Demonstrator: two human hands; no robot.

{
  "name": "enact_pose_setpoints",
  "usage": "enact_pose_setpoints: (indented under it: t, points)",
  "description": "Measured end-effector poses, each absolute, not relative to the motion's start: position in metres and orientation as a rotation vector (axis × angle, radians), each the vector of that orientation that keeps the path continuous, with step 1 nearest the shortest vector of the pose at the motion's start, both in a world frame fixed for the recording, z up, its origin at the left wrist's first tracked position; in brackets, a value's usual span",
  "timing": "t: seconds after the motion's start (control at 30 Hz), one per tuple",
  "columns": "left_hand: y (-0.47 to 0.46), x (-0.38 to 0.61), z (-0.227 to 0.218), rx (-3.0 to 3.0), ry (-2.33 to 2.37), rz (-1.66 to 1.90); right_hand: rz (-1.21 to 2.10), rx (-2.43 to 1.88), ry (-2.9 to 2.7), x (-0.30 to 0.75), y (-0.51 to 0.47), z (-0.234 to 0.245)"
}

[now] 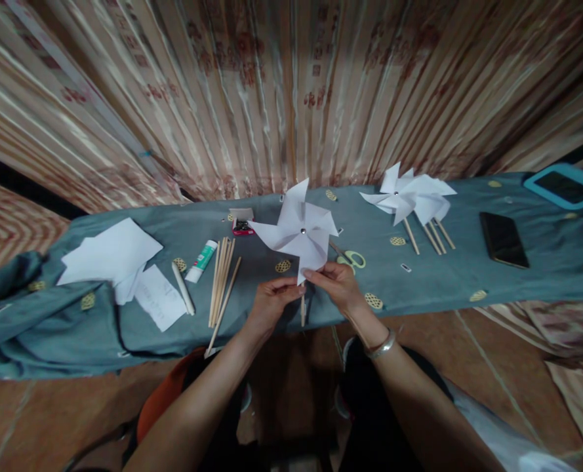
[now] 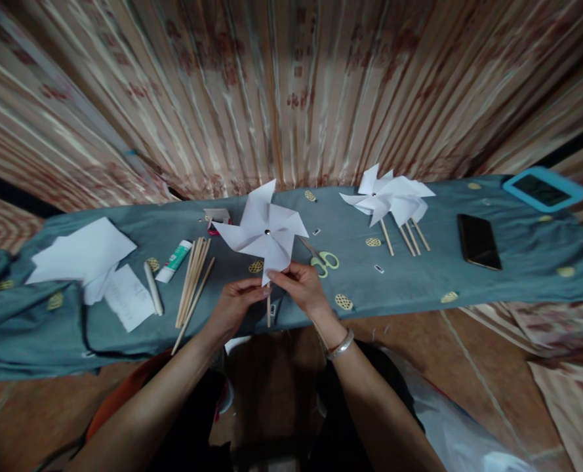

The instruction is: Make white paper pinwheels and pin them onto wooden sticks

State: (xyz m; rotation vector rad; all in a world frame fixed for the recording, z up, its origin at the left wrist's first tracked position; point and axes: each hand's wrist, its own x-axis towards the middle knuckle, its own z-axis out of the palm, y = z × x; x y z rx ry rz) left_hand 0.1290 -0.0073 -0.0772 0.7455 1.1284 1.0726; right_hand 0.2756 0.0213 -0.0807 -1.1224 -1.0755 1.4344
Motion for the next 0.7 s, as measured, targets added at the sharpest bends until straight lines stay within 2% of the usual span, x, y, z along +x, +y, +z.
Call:
enact_pose_setpoints:
  t: [0.7]
  points:
    - [-0.004, 0.148, -0.072, 0.687, 1.095, 1.079, 1.347, -1.171, -1.097, 0.283, 0.020, -0.083]
